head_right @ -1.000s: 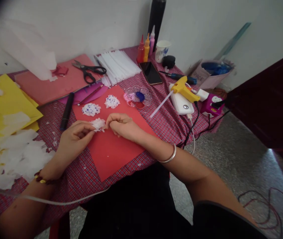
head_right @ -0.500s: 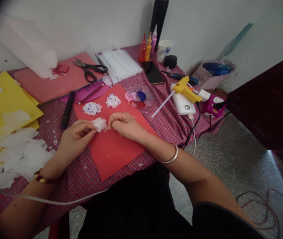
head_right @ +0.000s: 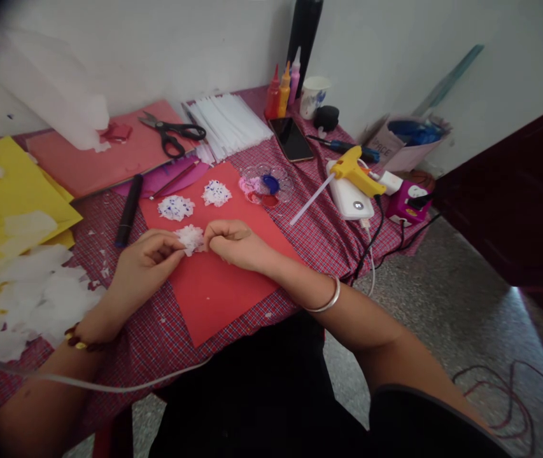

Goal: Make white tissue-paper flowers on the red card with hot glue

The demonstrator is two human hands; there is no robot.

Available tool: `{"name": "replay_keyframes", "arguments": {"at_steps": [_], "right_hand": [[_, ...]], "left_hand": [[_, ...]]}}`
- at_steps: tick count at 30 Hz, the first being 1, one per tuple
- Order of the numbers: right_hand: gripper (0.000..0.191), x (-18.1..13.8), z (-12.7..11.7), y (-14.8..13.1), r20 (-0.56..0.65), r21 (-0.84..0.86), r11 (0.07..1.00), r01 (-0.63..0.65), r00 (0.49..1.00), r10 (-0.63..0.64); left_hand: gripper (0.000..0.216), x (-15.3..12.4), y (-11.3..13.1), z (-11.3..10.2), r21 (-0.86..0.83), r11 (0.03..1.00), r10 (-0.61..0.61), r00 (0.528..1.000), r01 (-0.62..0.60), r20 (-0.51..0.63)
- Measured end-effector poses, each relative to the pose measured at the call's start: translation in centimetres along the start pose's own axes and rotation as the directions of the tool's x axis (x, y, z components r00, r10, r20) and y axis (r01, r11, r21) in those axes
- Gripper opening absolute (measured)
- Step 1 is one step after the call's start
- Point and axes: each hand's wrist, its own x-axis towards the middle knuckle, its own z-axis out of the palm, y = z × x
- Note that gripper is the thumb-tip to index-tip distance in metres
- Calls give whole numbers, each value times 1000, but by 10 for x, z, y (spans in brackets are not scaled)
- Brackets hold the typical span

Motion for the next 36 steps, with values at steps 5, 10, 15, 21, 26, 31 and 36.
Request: {"name": "replay_keyframes", "arguments": {"at_steps": [5, 10, 15, 21, 26, 31, 36], "right_hand": [[21, -2, -2, 2, 18, 89, 996, 22, 1000, -24], [20, -4, -3, 2, 106, 108, 992, 66, 991, -78], [21, -3, -3, 4, 9, 95, 991, 95, 995, -96], [19, -1, -2, 8, -16, 84, 994, 76, 997, -75], [19, -2, -2, 6, -36, 77, 995, 65, 997, -62], [18, -3, -2, 3, 12, 96, 992, 88, 996, -89], [18, -4, 0, 2, 53, 52, 995, 83, 995, -85]], "left_hand": [[8, 0, -1, 0, 0, 1000, -1, 1000, 1, 3], [9, 1, 0, 0, 9, 1000, 13, 1000, -13, -2], [11, 1, 0, 0, 6, 1000, 17, 1000, -17, 1], [11, 1, 1, -1, 21, 1000, 10, 1000, -10, 5], [11, 2, 2, -1, 35, 999, -3, 1000, 3, 11], [10, 1, 1, -1, 35, 999, 18, 1000, -18, 10], [10, 0, -3, 0, 26, 1000, 13, 1000, -14, 23]]}}
